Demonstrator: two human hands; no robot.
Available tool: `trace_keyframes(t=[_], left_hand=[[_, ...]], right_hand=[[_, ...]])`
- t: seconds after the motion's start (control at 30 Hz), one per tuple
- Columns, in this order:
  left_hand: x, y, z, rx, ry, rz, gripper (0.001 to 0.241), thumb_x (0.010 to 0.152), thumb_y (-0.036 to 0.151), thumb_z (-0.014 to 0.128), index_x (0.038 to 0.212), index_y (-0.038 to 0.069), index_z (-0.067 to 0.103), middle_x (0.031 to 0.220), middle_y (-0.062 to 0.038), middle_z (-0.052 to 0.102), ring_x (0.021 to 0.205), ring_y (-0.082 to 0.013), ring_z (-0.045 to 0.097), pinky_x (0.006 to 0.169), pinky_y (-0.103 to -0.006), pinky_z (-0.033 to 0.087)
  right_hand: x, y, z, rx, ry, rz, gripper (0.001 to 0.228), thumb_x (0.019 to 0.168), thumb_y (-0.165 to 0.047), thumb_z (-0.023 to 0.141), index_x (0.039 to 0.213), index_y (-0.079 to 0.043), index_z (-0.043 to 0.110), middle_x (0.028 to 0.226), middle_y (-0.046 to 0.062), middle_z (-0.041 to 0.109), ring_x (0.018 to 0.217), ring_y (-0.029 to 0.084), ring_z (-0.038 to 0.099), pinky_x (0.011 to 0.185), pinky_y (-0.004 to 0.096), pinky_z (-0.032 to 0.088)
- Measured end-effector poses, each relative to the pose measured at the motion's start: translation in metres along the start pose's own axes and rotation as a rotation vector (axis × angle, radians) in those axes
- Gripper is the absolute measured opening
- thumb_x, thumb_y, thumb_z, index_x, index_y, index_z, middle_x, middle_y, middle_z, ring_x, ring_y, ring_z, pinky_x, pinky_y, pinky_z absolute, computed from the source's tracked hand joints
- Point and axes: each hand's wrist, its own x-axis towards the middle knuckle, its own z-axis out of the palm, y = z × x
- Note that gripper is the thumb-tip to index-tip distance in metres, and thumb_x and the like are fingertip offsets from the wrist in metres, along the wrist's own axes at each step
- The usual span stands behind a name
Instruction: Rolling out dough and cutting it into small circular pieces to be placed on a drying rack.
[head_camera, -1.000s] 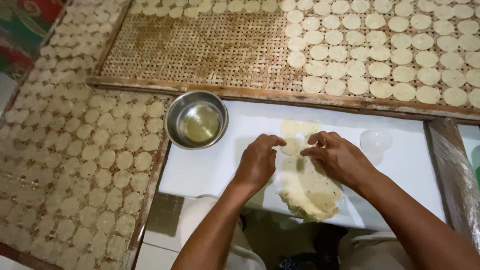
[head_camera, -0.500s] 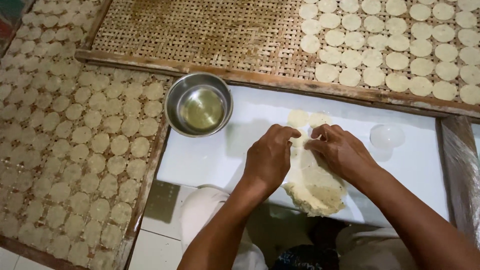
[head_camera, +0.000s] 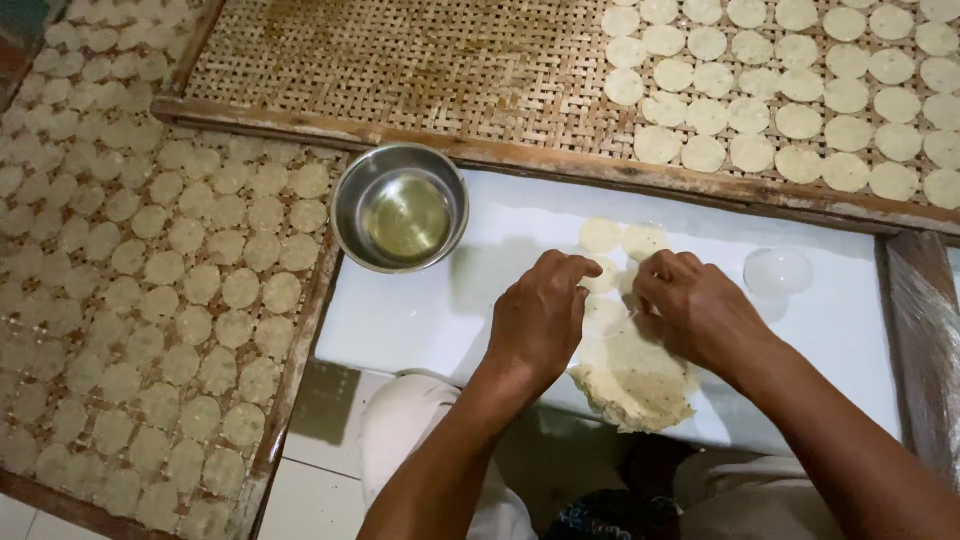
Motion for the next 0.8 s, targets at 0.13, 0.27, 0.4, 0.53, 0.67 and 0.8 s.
trace_keyframes(t=[0.13, 0.27, 0.4, 0.53, 0.67, 0.8], left_hand=[[-0.001, 0.000, 0.001, -0.013, 0.012, 0.012, 0.025, 0.090, 0.003, 0.065, 0.114, 0.011, 0.068, 0.110, -0.011, 0.068, 0.093, -0.0341, 0.070, 0.080, -0.0453, 0.055], [-0.003, -0.004, 0.005, -0.013, 0.003, 0.035, 0.029, 0.090, 0.003, 0.066, 0.118, 0.012, 0.064, 0.108, -0.011, 0.066, 0.088, -0.0335, 0.069, 0.076, -0.0452, 0.056], [-0.004, -0.004, 0.004, 0.007, 0.035, 0.040, 0.030, 0.089, 0.004, 0.068, 0.117, 0.014, 0.064, 0.107, -0.010, 0.066, 0.087, -0.0339, 0.070, 0.076, -0.0456, 0.056], [-0.003, -0.004, 0.003, 0.009, 0.032, 0.044, 0.029, 0.090, 0.004, 0.066, 0.118, 0.012, 0.065, 0.107, -0.011, 0.066, 0.088, -0.0352, 0.069, 0.076, -0.0466, 0.055], [-0.002, -0.003, 0.002, 0.036, -0.019, -0.016, 0.025, 0.091, 0.004, 0.063, 0.115, 0.011, 0.067, 0.108, -0.011, 0.068, 0.092, -0.0343, 0.069, 0.080, -0.0462, 0.055], [-0.001, -0.004, 0.004, 0.036, -0.022, -0.013, 0.025, 0.091, 0.005, 0.063, 0.115, 0.011, 0.068, 0.109, -0.011, 0.068, 0.093, -0.0342, 0.070, 0.080, -0.0462, 0.055]], right_hand=[[-0.002, 0.000, -0.011, -0.007, -0.123, 0.105, 0.016, 0.076, -0.008, 0.076, 0.089, -0.008, 0.067, 0.090, 0.008, 0.069, 0.084, 0.029, 0.068, 0.072, 0.044, 0.057], [0.001, -0.007, -0.023, 0.120, -0.234, 0.338, 0.015, 0.083, -0.014, 0.075, 0.090, -0.010, 0.062, 0.084, 0.007, 0.071, 0.075, 0.027, 0.070, 0.068, 0.042, 0.057], [-0.001, -0.007, -0.022, 0.368, -0.266, 0.414, 0.013, 0.086, -0.016, 0.070, 0.092, -0.011, 0.061, 0.078, 0.006, 0.074, 0.070, 0.022, 0.072, 0.065, 0.039, 0.056], [-0.002, -0.021, -0.031, 0.338, -0.472, 0.474, 0.023, 0.090, -0.025, 0.074, 0.102, -0.014, 0.058, 0.076, 0.006, 0.073, 0.069, 0.020, 0.072, 0.065, 0.039, 0.056], [-0.008, -0.041, -0.042, 0.289, -0.641, 0.454, 0.020, 0.093, -0.027, 0.069, 0.105, -0.015, 0.058, 0.075, 0.008, 0.074, 0.069, 0.029, 0.072, 0.067, 0.043, 0.054], [-0.026, -0.031, -0.013, 0.225, -0.617, 0.271, 0.014, 0.090, -0.027, 0.063, 0.098, -0.017, 0.069, 0.083, 0.005, 0.074, 0.079, 0.031, 0.072, 0.072, 0.046, 0.055]])
